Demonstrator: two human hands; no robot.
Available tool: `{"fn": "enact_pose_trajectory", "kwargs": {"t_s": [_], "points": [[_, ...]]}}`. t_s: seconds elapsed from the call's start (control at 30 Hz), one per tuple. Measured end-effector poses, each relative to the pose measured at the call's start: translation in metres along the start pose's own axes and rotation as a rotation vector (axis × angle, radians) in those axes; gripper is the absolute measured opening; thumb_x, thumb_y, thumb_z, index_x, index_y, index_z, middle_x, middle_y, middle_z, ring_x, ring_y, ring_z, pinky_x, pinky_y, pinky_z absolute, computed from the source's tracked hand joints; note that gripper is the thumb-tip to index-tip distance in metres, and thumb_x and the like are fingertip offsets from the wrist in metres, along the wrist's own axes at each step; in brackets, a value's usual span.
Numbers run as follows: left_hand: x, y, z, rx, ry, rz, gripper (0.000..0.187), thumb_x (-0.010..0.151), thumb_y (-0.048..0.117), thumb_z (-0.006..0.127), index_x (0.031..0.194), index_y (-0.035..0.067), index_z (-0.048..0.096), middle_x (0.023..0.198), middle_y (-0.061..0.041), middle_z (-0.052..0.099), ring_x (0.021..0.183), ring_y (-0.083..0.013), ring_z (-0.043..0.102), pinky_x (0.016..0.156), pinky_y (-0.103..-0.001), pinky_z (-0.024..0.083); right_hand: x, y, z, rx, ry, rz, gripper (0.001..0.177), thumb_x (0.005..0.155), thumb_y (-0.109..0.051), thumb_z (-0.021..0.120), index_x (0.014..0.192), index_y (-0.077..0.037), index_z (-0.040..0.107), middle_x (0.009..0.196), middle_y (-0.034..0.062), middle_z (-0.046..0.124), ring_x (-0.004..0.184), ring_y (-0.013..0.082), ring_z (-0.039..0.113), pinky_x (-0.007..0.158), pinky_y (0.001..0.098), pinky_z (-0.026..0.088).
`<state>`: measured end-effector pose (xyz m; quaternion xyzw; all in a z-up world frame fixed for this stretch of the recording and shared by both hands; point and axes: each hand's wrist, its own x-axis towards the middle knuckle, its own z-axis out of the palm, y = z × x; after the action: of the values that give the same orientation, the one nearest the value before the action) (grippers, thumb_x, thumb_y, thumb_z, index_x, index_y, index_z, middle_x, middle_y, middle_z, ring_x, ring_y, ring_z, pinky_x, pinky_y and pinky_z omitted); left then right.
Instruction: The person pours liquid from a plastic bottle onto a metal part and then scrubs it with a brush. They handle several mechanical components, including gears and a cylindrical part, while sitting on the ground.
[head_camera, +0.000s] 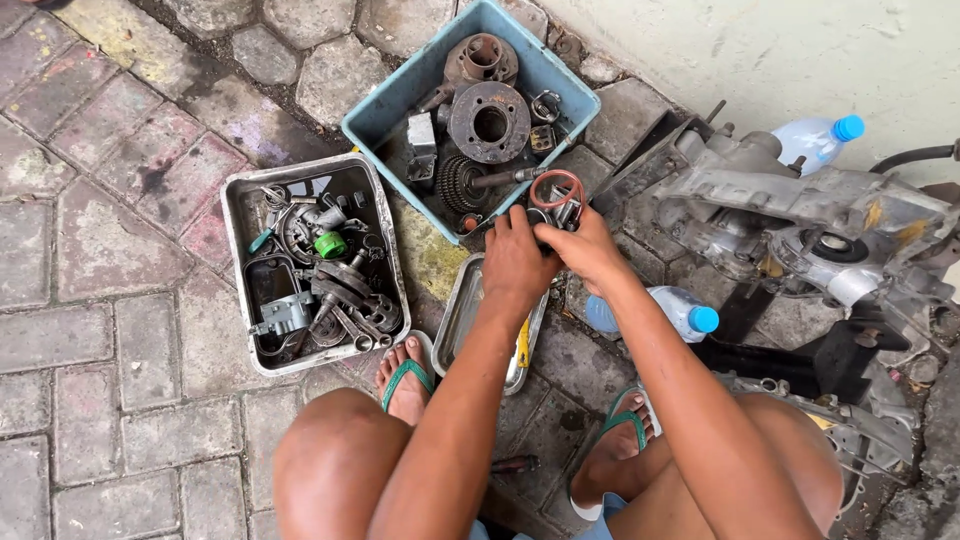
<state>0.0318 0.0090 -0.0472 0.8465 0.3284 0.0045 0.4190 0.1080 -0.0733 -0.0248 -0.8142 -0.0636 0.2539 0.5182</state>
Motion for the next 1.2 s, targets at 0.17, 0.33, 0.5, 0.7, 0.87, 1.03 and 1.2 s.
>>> {"fn": "enact_pose_trajectory", "kwargs": {"t_s": [0.17, 0.33, 0.5, 0.7, 0.87, 1.03, 1.2], "points": [[0.023, 0.001, 0.003, 0.023, -0.048, -0.075, 0.057, 0.078, 0.036, 0.071, 0.121, 0.010, 0.043, 0.127, -0.021, 0.054, 0.125, -0.0455, 0.056, 0.100, -0.054, 0.054, 0.023, 0.011, 0.010, -0.068, 0.039, 0.041, 0.042, 0.070, -0.030, 0.090, 0.105, -0.010, 0.078, 0.092, 0.0086, 0.075, 0.091, 0.0206, 0.069, 0.072, 0.0422, 0.058], [0.044, 0.013, 0.005, 0.066, -0.169, -0.174, 0.049, 0.091, 0.037, 0.059, 0.128, 0.007, 0.047, 0.133, -0.023, 0.055, 0.129, -0.0444, 0.056, 0.101, -0.056, 0.054, 0.047, 0.031, 0.012, -0.056, -0.001, 0.163, 0.047, 0.080, -0.027, 0.080, 0.117, 0.000, 0.072, 0.108, 0.0232, 0.073, 0.099, 0.0378, 0.072, 0.066, 0.0516, 0.060], [0.070, 0.034, 0.001, 0.137, -0.171, -0.180, 0.048, 0.090, 0.030, 0.063, 0.129, 0.005, 0.050, 0.129, -0.024, 0.057, 0.128, -0.0465, 0.057, 0.095, -0.058, 0.056, 0.092, 0.058, 0.002, 0.112, 0.018, 0.229, 0.048, 0.082, -0.029, 0.082, 0.119, -0.003, 0.068, 0.103, 0.0149, 0.073, 0.088, 0.0334, 0.074, 0.060, 0.0507, 0.065], [0.097, 0.034, 0.021, 0.165, -0.355, -0.192, 0.045, 0.097, 0.025, 0.056, 0.136, 0.005, 0.049, 0.131, -0.024, 0.055, 0.123, -0.0480, 0.057, 0.089, -0.063, 0.057, 0.089, 0.049, -0.010, 0.134, 0.038, 0.293, 0.054, 0.082, -0.027, 0.081, 0.126, 0.000, 0.064, 0.107, 0.0163, 0.066, 0.095, 0.0287, 0.068, 0.065, 0.0521, 0.064], [0.113, 0.029, 0.059, 0.154, -0.448, -0.274, 0.047, 0.102, 0.028, 0.048, 0.144, 0.007, 0.043, 0.139, -0.027, 0.048, 0.125, -0.0525, 0.050, 0.077, -0.076, 0.051, 0.121, 0.121, -0.013, 0.096, 0.043, 0.345, 0.051, 0.080, -0.030, 0.086, 0.121, -0.005, 0.068, 0.101, 0.0130, 0.070, 0.089, 0.0278, 0.069, 0.066, 0.0446, 0.065], [0.148, -0.016, 0.098, 0.138, -0.391, -0.151, 0.040, 0.099, 0.020, 0.049, 0.138, 0.011, 0.052, 0.130, -0.023, 0.057, 0.120, -0.0484, 0.059, 0.080, -0.065, 0.057, 0.129, 0.108, -0.006, -0.074, 0.062, 0.341, 0.047, 0.079, -0.033, 0.085, 0.117, -0.009, 0.071, 0.097, 0.0111, 0.072, 0.089, 0.0240, 0.069, 0.065, 0.0458, 0.064], [0.139, -0.022, 0.080, -0.030, -0.345, -0.120, 0.051, 0.092, 0.002, 0.059, 0.141, 0.005, 0.047, 0.136, -0.032, 0.056, 0.122, -0.0502, 0.062, 0.094, -0.060, 0.059, 0.136, 0.104, 0.002, -0.231, 0.089, 0.207, 0.058, 0.072, -0.029, 0.086, 0.127, -0.021, 0.070, 0.113, 0.0086, 0.075, 0.112, 0.0268, 0.070, 0.089, 0.0455, 0.060]]}}
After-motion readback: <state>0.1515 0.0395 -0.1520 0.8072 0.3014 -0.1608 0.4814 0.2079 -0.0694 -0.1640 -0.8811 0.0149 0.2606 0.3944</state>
